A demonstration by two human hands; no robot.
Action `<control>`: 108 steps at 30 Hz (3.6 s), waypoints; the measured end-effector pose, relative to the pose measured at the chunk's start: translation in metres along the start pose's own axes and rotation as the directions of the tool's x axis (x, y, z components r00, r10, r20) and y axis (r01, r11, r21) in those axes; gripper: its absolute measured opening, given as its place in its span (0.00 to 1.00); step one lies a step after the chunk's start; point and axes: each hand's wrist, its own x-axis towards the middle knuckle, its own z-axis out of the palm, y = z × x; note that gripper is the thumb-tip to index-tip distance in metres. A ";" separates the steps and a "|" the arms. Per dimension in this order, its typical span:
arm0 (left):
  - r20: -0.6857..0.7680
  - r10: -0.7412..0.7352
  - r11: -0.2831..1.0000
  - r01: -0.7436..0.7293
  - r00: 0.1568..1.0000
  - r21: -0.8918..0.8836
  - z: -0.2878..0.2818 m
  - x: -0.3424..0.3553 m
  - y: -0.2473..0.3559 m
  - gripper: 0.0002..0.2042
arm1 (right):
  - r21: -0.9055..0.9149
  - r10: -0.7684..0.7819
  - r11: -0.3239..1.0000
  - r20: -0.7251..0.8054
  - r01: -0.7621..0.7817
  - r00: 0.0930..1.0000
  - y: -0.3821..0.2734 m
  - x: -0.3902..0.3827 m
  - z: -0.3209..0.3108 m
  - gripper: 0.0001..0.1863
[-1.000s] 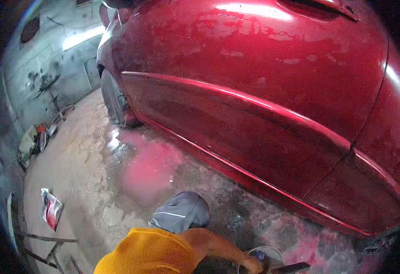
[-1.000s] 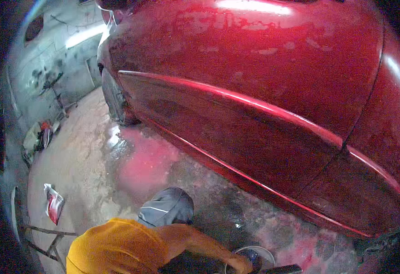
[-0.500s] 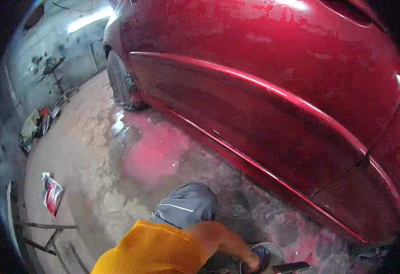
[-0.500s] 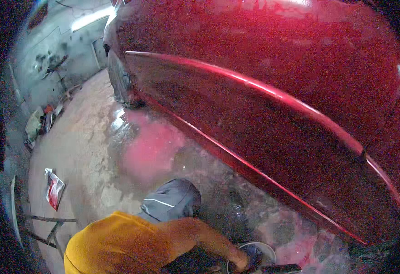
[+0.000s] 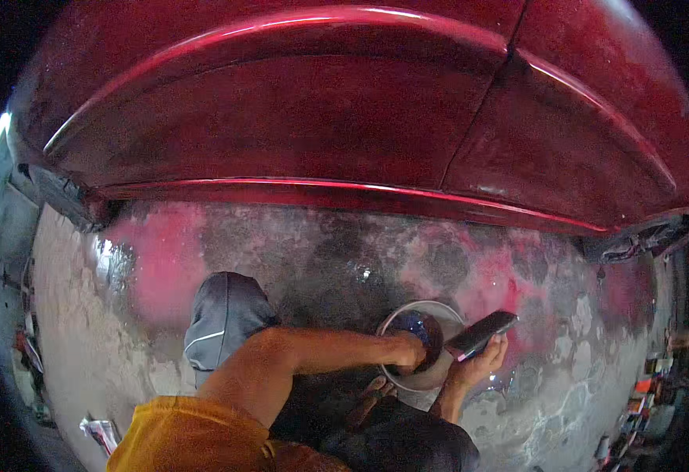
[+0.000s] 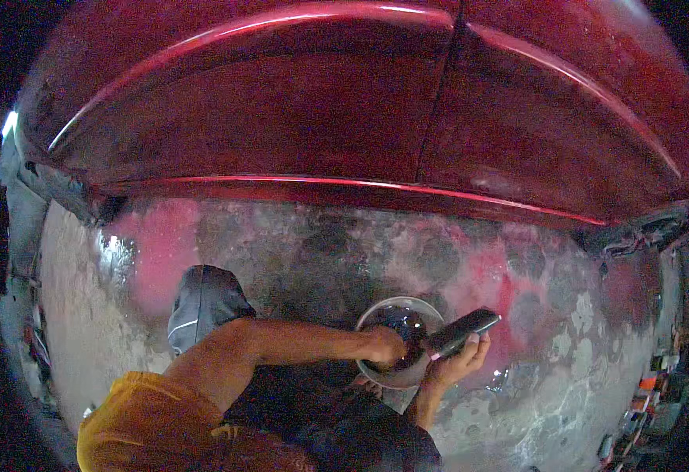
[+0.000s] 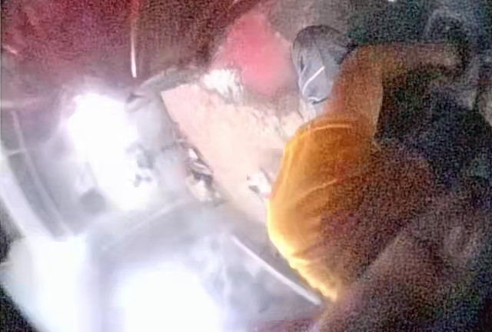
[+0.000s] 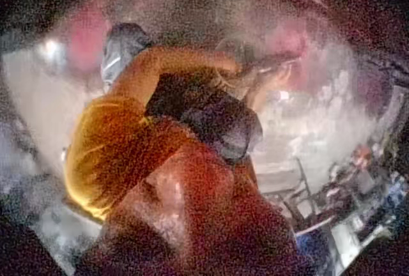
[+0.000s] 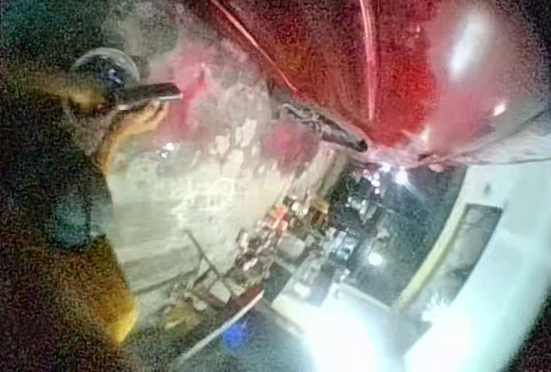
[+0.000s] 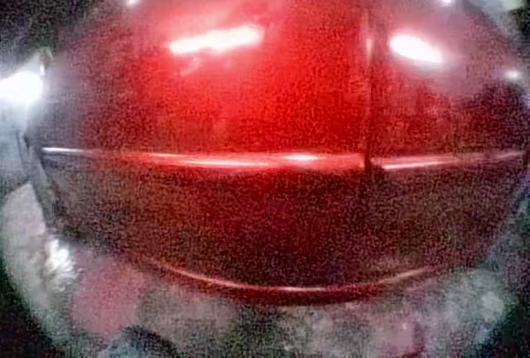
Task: The person sands the bottom panel of a car with a sanding block while wiping it with a cloth, rinses the cloth in a bucket of water, and then sands and wipes the car door panel.
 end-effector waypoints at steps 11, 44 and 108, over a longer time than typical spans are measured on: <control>0.002 -0.227 0.902 0.211 0.974 -0.378 -0.041 -0.004 0.005 0.19 | 0.077 0.024 0.997 -0.035 -0.021 0.999 -0.013 -0.006 0.013 0.16; -0.246 -0.024 1.000 0.027 0.969 0.008 -0.046 -0.027 0.019 0.19 | 0.272 0.107 0.957 0.002 -0.104 0.994 0.002 0.000 0.009 0.14; 0.425 -0.015 0.955 0.139 0.905 -0.262 -0.181 -0.065 0.030 0.29 | 0.745 0.495 0.539 0.097 -0.393 0.863 0.014 -0.013 -0.010 0.17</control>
